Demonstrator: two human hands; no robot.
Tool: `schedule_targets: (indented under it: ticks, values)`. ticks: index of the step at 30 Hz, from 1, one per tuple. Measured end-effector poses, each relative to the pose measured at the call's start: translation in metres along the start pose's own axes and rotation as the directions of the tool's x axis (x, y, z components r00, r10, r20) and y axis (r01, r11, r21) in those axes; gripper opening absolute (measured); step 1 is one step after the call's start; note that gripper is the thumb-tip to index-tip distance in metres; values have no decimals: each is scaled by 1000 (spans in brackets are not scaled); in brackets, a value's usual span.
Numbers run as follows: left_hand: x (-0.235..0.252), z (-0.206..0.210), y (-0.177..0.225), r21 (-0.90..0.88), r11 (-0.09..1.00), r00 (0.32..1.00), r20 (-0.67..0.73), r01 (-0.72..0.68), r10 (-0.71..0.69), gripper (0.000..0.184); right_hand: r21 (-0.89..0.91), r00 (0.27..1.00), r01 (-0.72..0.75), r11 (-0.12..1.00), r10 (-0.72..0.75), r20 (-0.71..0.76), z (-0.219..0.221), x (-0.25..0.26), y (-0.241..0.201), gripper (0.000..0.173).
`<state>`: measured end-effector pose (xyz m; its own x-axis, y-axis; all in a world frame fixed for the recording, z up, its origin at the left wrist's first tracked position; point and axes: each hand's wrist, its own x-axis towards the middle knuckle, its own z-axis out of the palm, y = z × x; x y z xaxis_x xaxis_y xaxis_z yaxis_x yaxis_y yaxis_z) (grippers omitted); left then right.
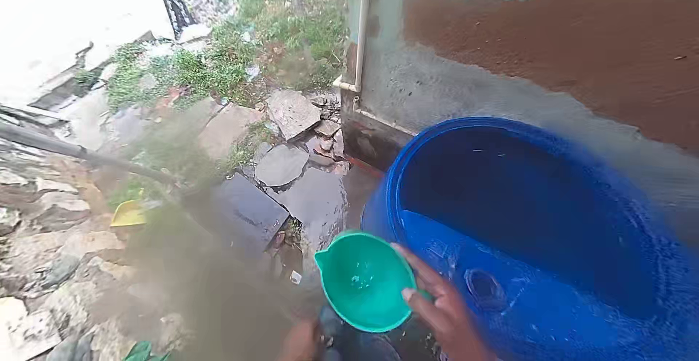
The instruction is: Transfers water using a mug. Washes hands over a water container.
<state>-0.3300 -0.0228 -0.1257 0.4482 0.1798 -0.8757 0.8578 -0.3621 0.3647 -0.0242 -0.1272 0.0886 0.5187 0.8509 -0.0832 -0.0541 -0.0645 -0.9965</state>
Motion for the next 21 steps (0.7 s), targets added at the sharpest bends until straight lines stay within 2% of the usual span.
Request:
schedule_targets:
  ticks: [2, 5, 8, 11, 14, 16, 18, 21]
  values:
    - [3, -9, -1, 4, 1000, 999, -40, -11, 11, 37, -66, 990, 120, 991, -125, -71, -18, 3, -43, 55]
    - [8, -20, 2, -1, 998, 995, -73, -61, 60, 37, -102, 948, 159, 982, -180, -263, -48, 9, -88, 55]
    - [15, -26, 1, -5, 993, 986, -120, -115, 114, 35, -115, 888, 147, 982, -183, -422, -77, 14, -107, 55]
    - [20, -30, -1, 13, 994, 983, -147, -111, 112, 33, -127, 834, 147, 981, -192, -518, -101, 23, -105, 54]
    - [21, -30, -6, 35, 992, 984, -133, -117, 121, 32, -253, 774, 69, 965, -212, -597, -124, 27, -88, 57]
    - [22, -32, -8, 39, 992, 986, -111, -123, 126, 32, -332, 743, -59, 941, -181, -645, -133, 24, -82, 59]
    - [22, -38, -8, 31, 993, 989, -89, -115, 117, 33, -363, 737, -190, 912, -112, -667, -139, 14, -85, 59]
    - [27, -52, -7, 45, 994, 990, -90, -103, 107, 34, -423, 761, -235, 875, -104, -640, -154, 1, -96, 56]
